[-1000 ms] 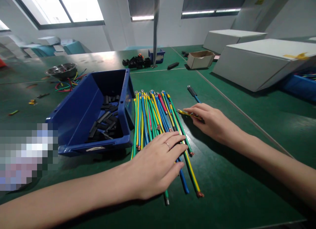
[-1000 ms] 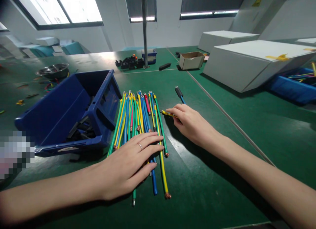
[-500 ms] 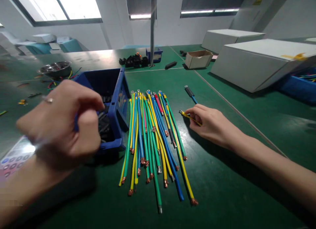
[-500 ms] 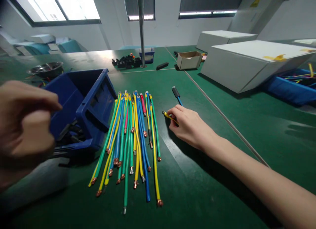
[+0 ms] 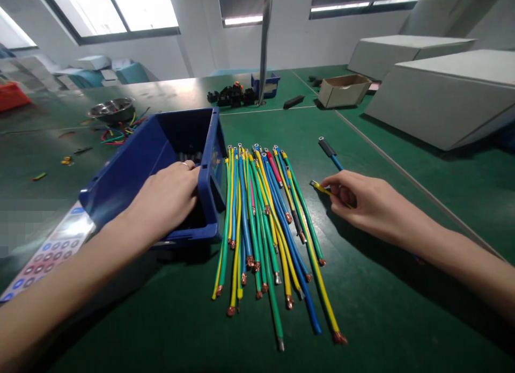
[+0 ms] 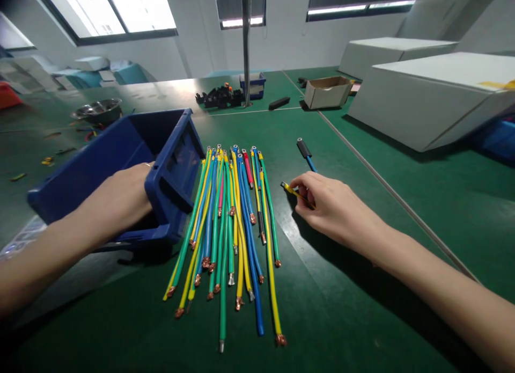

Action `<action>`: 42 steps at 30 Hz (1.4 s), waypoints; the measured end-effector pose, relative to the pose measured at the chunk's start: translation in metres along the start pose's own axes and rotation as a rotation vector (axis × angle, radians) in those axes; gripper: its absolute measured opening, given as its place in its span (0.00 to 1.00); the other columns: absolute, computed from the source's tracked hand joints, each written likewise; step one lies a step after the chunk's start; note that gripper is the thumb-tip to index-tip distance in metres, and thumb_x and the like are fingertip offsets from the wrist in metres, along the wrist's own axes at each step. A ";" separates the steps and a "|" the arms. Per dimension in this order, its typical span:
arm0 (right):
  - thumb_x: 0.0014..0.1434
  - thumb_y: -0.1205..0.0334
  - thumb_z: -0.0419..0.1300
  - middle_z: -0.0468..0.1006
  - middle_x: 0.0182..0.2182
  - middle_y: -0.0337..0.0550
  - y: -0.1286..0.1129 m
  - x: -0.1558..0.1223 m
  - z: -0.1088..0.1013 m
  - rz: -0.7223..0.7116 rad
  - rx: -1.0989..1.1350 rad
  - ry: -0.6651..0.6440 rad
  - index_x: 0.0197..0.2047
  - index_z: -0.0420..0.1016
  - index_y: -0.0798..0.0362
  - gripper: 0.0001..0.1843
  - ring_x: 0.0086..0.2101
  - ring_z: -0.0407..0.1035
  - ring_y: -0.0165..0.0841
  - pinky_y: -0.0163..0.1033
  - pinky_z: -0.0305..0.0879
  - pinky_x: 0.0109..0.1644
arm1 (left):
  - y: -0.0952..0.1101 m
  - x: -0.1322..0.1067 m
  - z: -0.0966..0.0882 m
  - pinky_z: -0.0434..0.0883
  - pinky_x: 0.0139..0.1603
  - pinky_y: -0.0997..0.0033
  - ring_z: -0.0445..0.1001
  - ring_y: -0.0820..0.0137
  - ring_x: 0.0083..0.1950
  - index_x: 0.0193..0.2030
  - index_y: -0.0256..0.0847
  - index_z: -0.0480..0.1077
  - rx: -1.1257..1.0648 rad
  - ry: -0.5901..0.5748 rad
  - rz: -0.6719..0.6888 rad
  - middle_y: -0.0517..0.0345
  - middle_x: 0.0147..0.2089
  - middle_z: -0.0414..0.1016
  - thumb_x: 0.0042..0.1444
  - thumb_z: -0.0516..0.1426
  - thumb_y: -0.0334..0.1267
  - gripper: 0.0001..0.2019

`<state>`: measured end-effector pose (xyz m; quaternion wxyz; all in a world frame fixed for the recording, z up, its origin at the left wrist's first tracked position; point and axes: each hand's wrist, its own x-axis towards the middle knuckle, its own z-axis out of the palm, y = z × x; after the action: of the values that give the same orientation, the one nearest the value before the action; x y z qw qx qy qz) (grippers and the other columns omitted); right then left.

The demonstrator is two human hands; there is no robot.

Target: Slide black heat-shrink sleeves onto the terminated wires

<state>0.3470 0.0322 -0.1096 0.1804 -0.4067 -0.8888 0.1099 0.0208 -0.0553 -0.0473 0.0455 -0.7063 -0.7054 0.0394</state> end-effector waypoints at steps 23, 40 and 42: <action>0.66 0.53 0.57 0.78 0.34 0.42 -0.042 -0.015 -0.020 -0.062 0.484 0.110 0.45 0.74 0.51 0.12 0.31 0.71 0.30 0.34 0.66 0.32 | 0.096 -0.054 0.028 0.63 0.25 0.77 0.63 0.79 0.23 0.43 0.38 0.65 -1.045 0.174 0.401 0.66 0.27 0.64 0.70 0.47 0.36 0.09; 0.65 0.74 0.55 0.77 0.33 0.44 -0.057 -0.019 -0.012 -0.545 0.225 0.184 0.48 0.73 0.58 0.11 0.30 0.71 0.27 0.31 0.65 0.33 | 0.097 -0.053 0.042 0.65 0.24 0.81 0.66 0.81 0.24 0.40 0.42 0.62 -1.563 -0.177 -0.031 0.68 0.27 0.67 0.67 0.52 0.50 0.13; 0.65 0.75 0.55 0.78 0.32 0.45 -0.057 -0.020 -0.011 -0.558 0.216 0.191 0.48 0.74 0.59 0.11 0.31 0.72 0.27 0.31 0.65 0.33 | 0.097 -0.053 0.041 0.65 0.23 0.82 0.67 0.82 0.24 0.40 0.42 0.62 -1.566 -0.174 -0.029 0.68 0.27 0.68 0.67 0.52 0.50 0.13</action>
<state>0.3248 -0.0187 -0.0847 0.3282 -0.1339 -0.9284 0.1111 0.1119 -0.1075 -0.0999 -0.5203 -0.5179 -0.5378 -0.4145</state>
